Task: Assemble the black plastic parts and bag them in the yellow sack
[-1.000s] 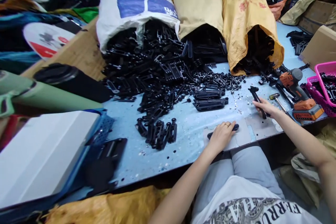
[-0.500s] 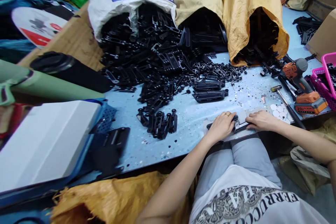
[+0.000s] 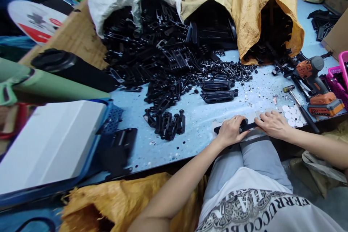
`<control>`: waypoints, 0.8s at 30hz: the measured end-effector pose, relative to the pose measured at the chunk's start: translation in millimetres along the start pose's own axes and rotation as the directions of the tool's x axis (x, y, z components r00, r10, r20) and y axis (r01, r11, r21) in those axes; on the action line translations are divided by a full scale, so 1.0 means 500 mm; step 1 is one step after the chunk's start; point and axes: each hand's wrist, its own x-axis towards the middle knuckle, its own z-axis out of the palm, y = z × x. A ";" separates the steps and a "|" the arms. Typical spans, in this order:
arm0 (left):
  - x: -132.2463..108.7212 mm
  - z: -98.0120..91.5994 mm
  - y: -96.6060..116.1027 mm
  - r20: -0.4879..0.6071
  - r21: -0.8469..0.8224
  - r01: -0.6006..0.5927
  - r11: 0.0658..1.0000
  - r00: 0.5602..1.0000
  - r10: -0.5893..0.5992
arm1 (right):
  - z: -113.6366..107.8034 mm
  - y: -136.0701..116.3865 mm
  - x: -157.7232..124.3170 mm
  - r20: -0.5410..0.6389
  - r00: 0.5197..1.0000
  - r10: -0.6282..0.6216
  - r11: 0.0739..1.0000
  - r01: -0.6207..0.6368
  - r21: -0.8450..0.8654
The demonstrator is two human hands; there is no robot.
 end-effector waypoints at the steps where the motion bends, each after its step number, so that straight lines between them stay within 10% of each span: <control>1: -0.003 0.001 0.000 -0.013 -0.006 -0.008 1.000 1.000 0.008 | -0.001 0.001 0.002 -0.010 1.000 -0.013 1.000 0.013 -0.004; 8: 0.047 -0.007 0.010 0.125 0.052 -0.051 0.997 0.991 0.044 | 0.051 0.053 -0.006 -0.019 0.998 -0.061 0.994 0.062 0.084; 13: 0.233 -0.028 -0.025 -0.089 0.248 0.172 0.953 0.984 -0.154 | 0.078 0.124 0.021 -0.101 0.992 0.080 0.966 -0.053 0.251; 17: 0.354 -0.022 -0.054 -0.113 0.265 0.361 0.894 0.933 -0.343 | 0.060 0.195 0.145 -0.131 0.908 0.397 0.878 -0.335 0.342; 20: 0.354 -0.014 -0.052 -0.119 0.264 0.339 0.903 0.940 -0.319 | 0.044 0.248 0.261 -0.148 0.823 0.549 0.813 -0.485 0.322; 24: 0.234 -0.029 -0.058 -0.297 0.135 0.277 0.951 0.927 -0.228 | 0.049 0.292 0.345 -0.111 0.816 0.567 0.796 -0.509 0.327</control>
